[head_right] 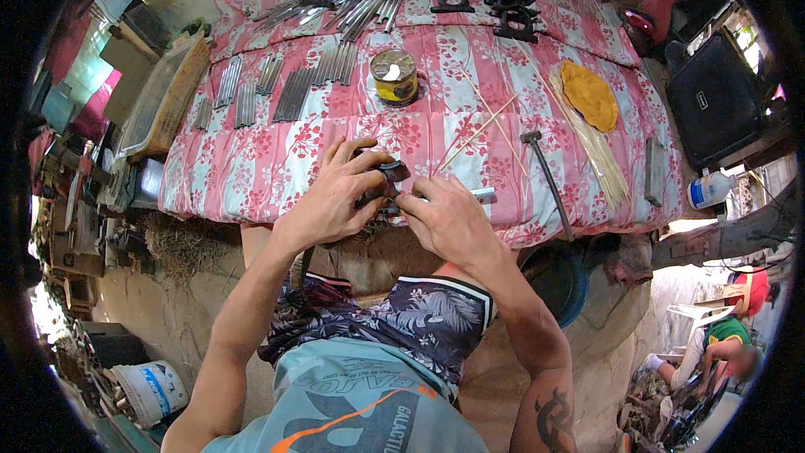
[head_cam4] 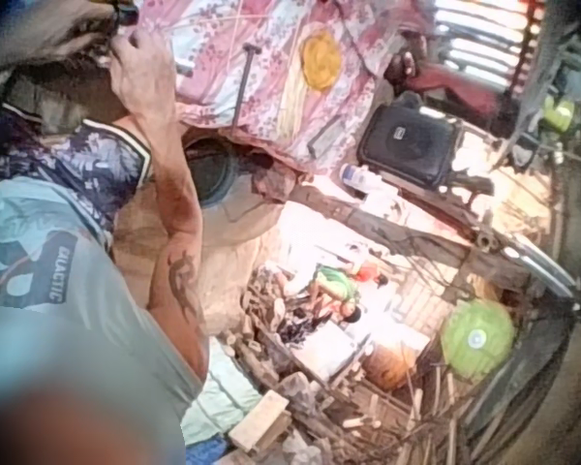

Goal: The person inserts metal rods into a black plastic frame, then uses a thin stick to apply a substance from a small tin into the frame's holes. The person repeats this process with multiple frames and rods, occasionally lifting the assembled unit to inspect it.

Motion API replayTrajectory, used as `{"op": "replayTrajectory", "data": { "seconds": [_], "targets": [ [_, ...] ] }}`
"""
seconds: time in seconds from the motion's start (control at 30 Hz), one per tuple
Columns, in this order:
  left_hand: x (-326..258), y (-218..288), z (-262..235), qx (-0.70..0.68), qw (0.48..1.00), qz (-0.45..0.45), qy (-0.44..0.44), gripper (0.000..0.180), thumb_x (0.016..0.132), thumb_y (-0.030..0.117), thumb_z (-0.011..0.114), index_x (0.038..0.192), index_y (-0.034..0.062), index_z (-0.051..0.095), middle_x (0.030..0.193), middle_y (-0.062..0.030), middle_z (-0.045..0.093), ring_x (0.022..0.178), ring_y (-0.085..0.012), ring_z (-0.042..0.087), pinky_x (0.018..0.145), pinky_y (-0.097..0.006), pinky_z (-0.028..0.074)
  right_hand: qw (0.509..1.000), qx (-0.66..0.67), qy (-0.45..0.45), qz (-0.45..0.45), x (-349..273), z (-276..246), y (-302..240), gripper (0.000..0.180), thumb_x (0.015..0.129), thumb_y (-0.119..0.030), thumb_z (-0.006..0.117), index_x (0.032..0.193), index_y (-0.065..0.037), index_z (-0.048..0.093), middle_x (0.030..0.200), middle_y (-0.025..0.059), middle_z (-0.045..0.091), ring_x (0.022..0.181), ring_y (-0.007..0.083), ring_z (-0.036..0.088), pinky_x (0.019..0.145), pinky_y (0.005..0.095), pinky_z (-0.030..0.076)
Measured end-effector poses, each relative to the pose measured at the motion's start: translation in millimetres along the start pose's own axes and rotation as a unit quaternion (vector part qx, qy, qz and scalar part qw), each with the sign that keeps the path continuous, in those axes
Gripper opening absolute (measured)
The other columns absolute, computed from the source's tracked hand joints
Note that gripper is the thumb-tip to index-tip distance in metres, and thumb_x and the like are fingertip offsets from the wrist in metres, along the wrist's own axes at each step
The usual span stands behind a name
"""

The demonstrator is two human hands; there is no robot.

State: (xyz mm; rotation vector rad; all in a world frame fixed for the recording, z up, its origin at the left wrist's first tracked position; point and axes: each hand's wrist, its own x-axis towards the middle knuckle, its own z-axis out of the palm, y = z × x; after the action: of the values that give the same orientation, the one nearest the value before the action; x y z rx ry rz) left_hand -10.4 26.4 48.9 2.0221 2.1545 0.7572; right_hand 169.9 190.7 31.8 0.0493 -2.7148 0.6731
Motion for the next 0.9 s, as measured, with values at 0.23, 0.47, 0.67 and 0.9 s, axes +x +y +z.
{"op": "replayTrajectory", "data": {
  "seconds": [0.23,0.47,0.67,0.9],
  "targets": [
    [0.2,-3.5,6.5,-0.04,0.999,-0.007,0.024,0.022,0.087,0.016,0.075,0.103,0.0029,0.071,0.134,-0.0123,0.062,0.137,-0.0382,0.049,0.119,-0.056,0.036,1.0,0.02,-0.006,0.003,-0.4,0.0,-1.0,0.025,0.087,-0.015,0.075,0.111,-0.009,0.074,0.104,0.0107,0.065,0.098,0.0314,0.064,0.088,0.0445,0.052],
    [0.3,-0.1,12.8,-0.016,0.999,-0.013,0.026,0.026,0.085,0.011,0.075,0.109,0.0014,0.07,0.135,-0.0123,0.062,0.134,-0.0373,0.051,0.116,-0.055,0.039,1.0,0.004,-0.022,0.003,-7.1,1.0,0.4,0.028,0.086,-0.014,0.076,0.112,-0.008,0.074,0.097,0.0122,0.063,0.094,0.0328,0.064,0.085,0.0454,0.052],
    [2.2,0.3,7.7,-0.036,0.999,-0.032,0.017,0.02,0.087,0.013,0.075,0.103,0.0028,0.069,0.14,-0.0132,0.06,0.139,-0.04,0.049,0.122,-0.061,0.031,0.983,-0.008,0.076,0.166,-56.7,-31.2,-2.7,0.023,0.09,-0.005,0.074,0.114,-0.004,0.075,0.101,0.0173,0.066,0.093,0.038,0.067,0.082,0.0472,0.054],
    [-20.0,39.1,-22.9,0.024,0.997,-0.03,0.067,0.02,0.085,0.013,0.077,0.1,0.0054,0.066,0.153,-0.0174,0.052,0.149,-0.0457,0.039,0.124,-0.068,0.024,0.927,-0.166,0.189,0.278,-80.7,-102.9,73.9,0.021,0.097,-0.008,0.065,0.114,0.001,0.072,0.11,0.0213,0.066,0.102,0.0417,0.066,0.089,0.0499,0.052]
  ]
}}
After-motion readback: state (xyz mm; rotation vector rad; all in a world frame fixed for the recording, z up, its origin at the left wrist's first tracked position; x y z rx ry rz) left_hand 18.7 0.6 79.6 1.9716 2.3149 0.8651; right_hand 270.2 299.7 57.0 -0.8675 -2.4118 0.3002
